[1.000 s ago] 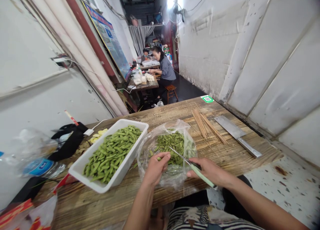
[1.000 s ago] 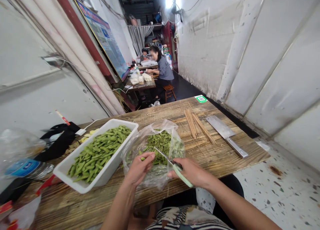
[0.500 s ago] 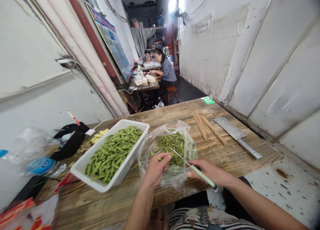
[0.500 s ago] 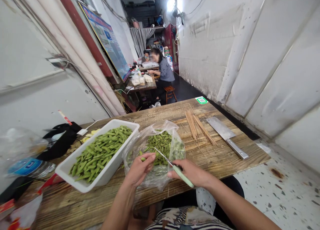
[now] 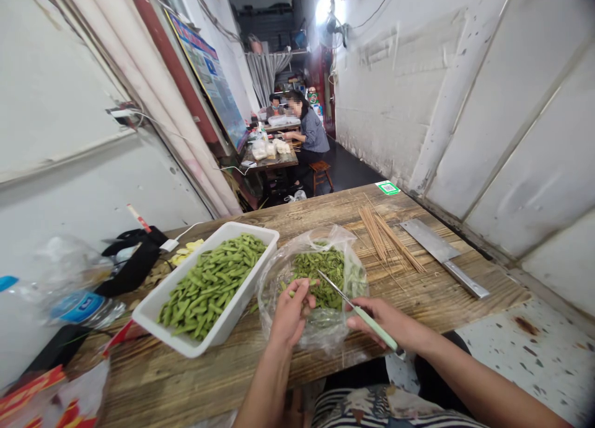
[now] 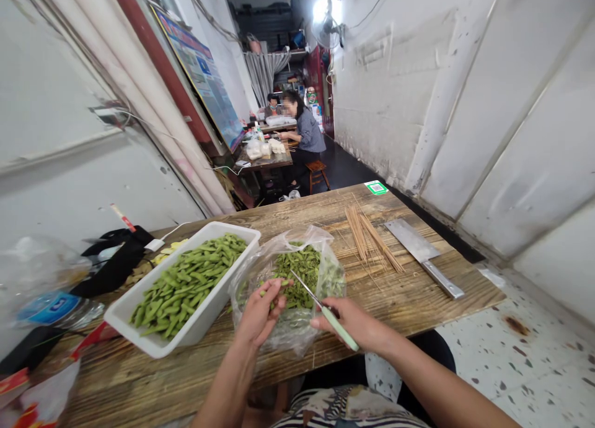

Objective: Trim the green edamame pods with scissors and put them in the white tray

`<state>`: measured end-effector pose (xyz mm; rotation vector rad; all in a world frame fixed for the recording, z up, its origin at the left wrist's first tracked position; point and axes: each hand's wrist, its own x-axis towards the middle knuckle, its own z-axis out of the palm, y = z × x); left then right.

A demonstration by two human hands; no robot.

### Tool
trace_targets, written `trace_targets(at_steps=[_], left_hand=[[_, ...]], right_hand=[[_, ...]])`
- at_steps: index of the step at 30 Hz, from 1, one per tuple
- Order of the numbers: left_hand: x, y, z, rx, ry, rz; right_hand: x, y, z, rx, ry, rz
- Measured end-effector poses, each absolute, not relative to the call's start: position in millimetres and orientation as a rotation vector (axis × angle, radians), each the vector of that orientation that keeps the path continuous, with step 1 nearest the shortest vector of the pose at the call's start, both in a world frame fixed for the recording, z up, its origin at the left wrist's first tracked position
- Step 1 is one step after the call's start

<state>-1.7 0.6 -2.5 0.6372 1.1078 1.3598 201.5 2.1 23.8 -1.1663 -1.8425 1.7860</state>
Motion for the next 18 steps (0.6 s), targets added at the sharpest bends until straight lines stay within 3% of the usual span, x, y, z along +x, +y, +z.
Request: trace_targets(at_steps=[8, 18], left_hand=[[0.6, -1.8, -6.6, 0.824, 1.19, 1.317], [2.9, -7.0, -5.8, 1.05, 1.266, 1.165]], right_hand=[[203.7, 4.3, 29.0, -1.147, -2.115, 1.513], [203.8, 10.1, 25.2, -1.089, -2.136, 1.535]])
